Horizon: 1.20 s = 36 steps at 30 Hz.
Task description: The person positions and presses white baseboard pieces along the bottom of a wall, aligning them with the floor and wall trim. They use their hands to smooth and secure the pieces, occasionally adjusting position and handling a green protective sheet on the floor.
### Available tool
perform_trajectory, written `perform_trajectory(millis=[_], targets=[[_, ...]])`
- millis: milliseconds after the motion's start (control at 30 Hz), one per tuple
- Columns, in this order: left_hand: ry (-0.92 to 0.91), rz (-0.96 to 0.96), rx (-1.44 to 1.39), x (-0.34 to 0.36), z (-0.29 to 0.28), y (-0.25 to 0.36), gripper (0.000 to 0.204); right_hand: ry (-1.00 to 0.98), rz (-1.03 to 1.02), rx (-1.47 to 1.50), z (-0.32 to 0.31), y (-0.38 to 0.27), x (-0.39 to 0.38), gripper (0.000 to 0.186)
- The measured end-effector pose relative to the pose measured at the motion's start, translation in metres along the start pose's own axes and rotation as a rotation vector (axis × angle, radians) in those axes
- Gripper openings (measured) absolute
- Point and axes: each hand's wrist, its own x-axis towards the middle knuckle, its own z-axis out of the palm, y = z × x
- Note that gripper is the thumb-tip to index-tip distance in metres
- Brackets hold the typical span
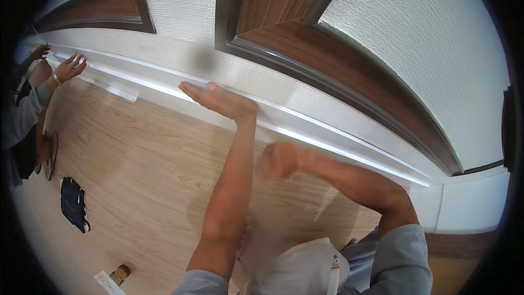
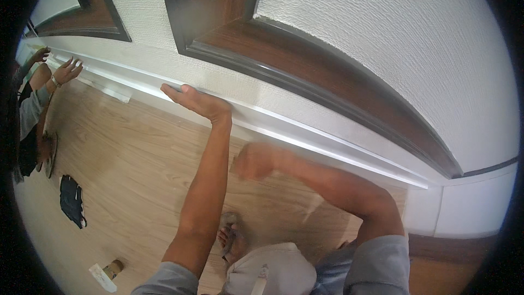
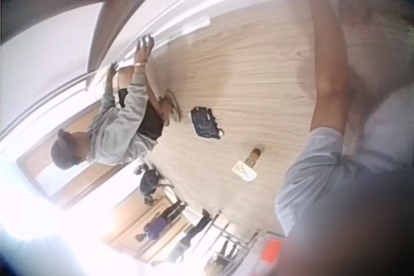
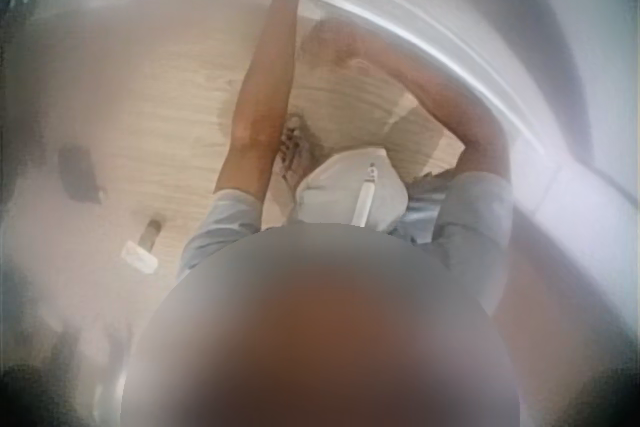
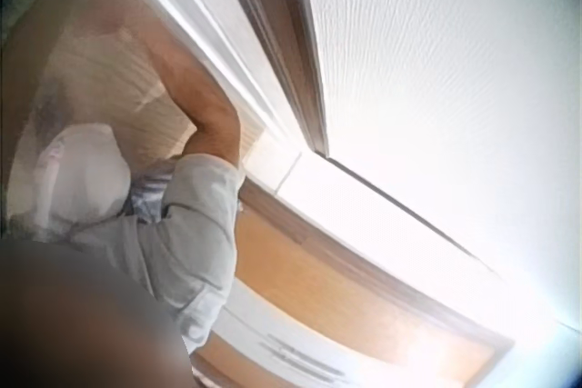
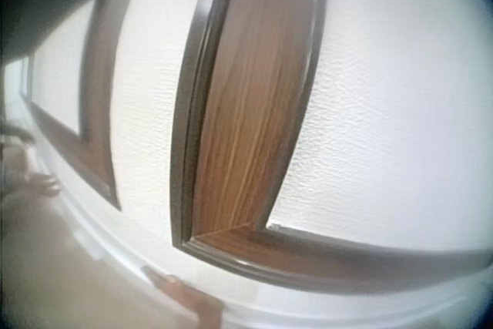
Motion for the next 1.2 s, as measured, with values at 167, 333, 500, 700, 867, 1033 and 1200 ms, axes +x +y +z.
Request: perform_trajectory(millis=[167, 333, 500, 700, 867, 1033, 1200], targets=[[0.01, 0.043, 0.056, 0.0, -0.001, -0.01, 0.082, 0.036, -0.097, -0.201, 0.01, 0.023, -0.001, 0.024], [-0.139, -0.005, 0.165, 0.043, -0.034, -0.022, 0.074, -0.053, 0.065, -0.172, 0.007, 0.025, 0.0, 0.021], [-0.419, 0.184, 0.188, 0.114, -0.072, -0.044, 0.073, 0.129, 0.095, -0.068, 0.013, 0.026, 0.004, 0.024], [-0.505, 0.212, 0.2, 0.123, -0.078, -0.054, 0.078, 0.116, 0.072, -0.072, 0.029, 0.009, 0.058, 0.029], [-0.56, 0.192, 0.23, 0.127, -0.084, -0.054, 0.083, 0.239, -0.245, -0.026, 0.008, -0.038, 0.142, 0.026], [-0.524, 0.224, 0.181, 0.126, -0.081, -0.051, 0.084, 0.056, -0.077, -0.197, -0.006, 0.019, 0.152, 0.024], [-0.54, 0.097, 0.173, 0.127, -0.089, -0.039, 0.086, 0.486, -0.135, -0.249, 0.018, 0.025, 0.131, 0.023]])
